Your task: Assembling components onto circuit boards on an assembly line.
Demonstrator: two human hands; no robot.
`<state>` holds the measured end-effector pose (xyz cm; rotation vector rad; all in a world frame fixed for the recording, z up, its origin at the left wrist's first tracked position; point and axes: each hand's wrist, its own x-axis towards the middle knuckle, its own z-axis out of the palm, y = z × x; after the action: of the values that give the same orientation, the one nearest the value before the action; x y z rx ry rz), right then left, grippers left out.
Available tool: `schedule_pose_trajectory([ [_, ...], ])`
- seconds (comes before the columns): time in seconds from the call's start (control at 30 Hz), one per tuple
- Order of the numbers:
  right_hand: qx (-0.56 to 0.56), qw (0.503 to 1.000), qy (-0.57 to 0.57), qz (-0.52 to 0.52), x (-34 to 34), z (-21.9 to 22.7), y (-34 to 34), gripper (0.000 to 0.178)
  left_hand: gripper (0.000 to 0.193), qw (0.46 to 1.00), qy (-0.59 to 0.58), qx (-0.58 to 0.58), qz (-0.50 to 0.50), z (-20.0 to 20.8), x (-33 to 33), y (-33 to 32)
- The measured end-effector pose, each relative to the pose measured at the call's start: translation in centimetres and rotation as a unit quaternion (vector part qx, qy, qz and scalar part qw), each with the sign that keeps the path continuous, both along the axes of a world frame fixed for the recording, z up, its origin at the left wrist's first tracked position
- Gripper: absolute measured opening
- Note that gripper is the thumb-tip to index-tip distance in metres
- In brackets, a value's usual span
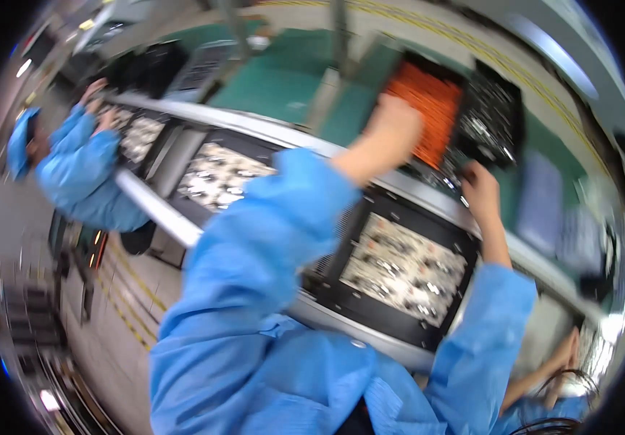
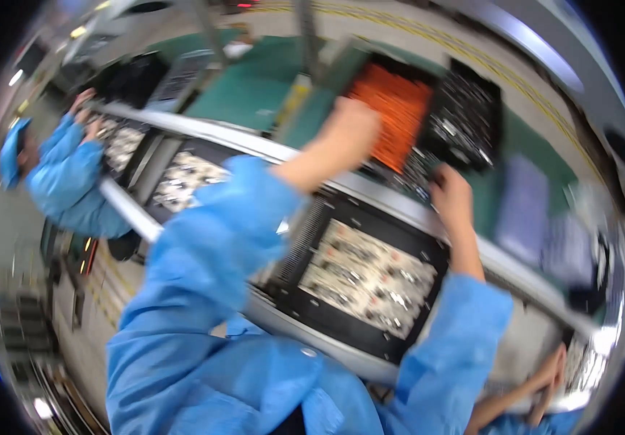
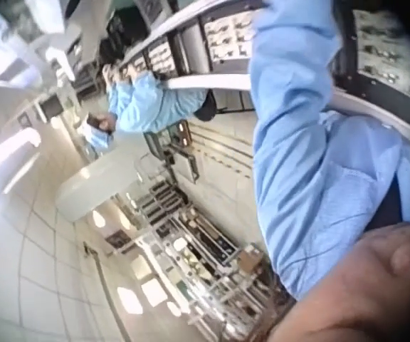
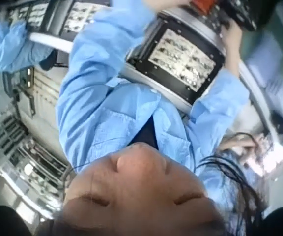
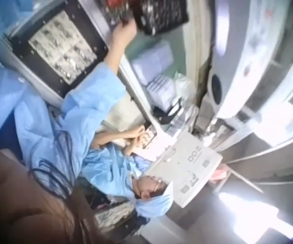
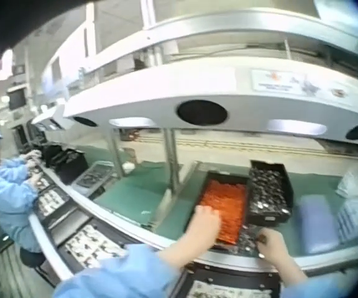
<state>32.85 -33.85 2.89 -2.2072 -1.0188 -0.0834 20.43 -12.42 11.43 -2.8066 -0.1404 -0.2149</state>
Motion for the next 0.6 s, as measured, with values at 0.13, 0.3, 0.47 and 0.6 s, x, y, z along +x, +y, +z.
schedule_pose_trajectory([
  [0.13,-0.004,1.000,-0.019,0.003,1.0,-0.8,-2.0,0.022,0.017,0.993,-0.053,-0.097,0.048,-2.7,3.5,0.5],
  [0.3,0.029,0.998,0.056,0.031,3.0,-2.0,-4.8,0.017,0.017,0.972,-0.097,-0.208,0.057,-4.3,5.3,1.0],
  [0.47,0.045,0.989,0.130,0.048,1.1,0.0,-5.4,0.014,0.019,0.969,-0.112,-0.216,0.050,-3.1,4.9,1.8],
  [0.6,0.061,0.967,0.240,0.050,-1.9,2.0,-7.9,0.013,0.020,0.969,-0.110,-0.216,0.043,-2.9,5.2,2.1],
])
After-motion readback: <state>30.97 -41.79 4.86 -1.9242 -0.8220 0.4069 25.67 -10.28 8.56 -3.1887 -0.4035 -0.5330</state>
